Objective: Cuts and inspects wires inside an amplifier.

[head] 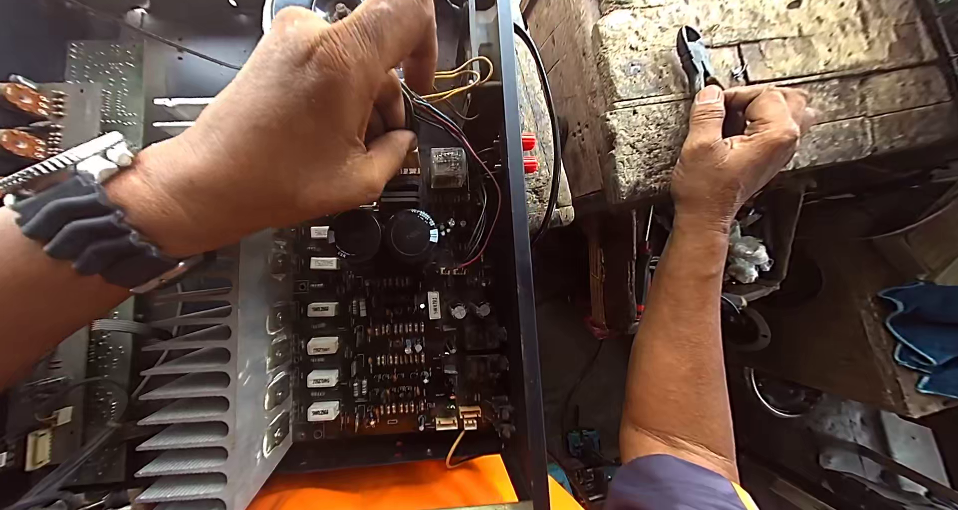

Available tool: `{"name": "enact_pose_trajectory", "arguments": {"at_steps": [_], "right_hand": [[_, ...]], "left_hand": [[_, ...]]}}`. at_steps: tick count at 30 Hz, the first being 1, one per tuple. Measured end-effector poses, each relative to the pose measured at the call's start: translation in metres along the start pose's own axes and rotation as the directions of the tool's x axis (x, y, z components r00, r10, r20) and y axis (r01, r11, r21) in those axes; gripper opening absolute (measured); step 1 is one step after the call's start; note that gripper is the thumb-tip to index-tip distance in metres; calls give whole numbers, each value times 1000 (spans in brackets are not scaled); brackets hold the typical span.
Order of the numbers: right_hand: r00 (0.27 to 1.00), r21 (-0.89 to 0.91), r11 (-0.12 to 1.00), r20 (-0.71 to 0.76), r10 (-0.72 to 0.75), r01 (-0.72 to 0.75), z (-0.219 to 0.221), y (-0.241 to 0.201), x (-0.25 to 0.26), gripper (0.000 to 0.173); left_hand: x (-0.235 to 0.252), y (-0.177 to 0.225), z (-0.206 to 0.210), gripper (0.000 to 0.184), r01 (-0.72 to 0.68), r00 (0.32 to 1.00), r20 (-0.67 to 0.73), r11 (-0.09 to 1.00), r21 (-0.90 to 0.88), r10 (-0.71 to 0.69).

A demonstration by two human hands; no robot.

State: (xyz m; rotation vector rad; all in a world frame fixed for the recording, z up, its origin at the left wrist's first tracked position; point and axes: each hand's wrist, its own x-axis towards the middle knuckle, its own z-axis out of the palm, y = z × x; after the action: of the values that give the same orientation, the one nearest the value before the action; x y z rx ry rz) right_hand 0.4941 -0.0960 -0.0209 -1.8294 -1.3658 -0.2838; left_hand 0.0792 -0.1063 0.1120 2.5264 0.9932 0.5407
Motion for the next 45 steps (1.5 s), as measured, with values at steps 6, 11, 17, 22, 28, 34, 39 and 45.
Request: {"name": "enact_pose_trajectory", "arguments": {"at_steps": [6,11,17,22,28,34,39,45], "right_hand": [[1000,-2,1000,3,0,0,0,-1,0,34],[1000,7,1000,11,-8,8,-2,-2,0,35],[1000,14,1000,-1,-9,9,0,0,0,35],[1000,20,1000,5,-6,6,-1,0,0,34],[1000,16,1000,11,-7,7,-1,1,0,35],[1000,23,1000,14,-2,1,-1,2,0,34],[1000,13,1000,23,-4,4,-2,-1,0,35],[1000,6,1000,16,-15,15,-2,-1,0,35]], "left_hand": [[0,0,1,28,3,1000,0,1000,13,-3],[2,-1,0,24,-26,999,25,998,53,24],[3,0,-2,15,-84,996,54,981,175,76],[4,-2,-3,13,-114,992,75,978,173,103],[2,2,0,14,-136,990,53,964,229,127],[4,1,-3,13,-126,990,90,970,209,109],[6,-5,-6,10,-136,988,101,974,179,120],[4,-7,-6,8,-88,993,85,988,126,77]]}}
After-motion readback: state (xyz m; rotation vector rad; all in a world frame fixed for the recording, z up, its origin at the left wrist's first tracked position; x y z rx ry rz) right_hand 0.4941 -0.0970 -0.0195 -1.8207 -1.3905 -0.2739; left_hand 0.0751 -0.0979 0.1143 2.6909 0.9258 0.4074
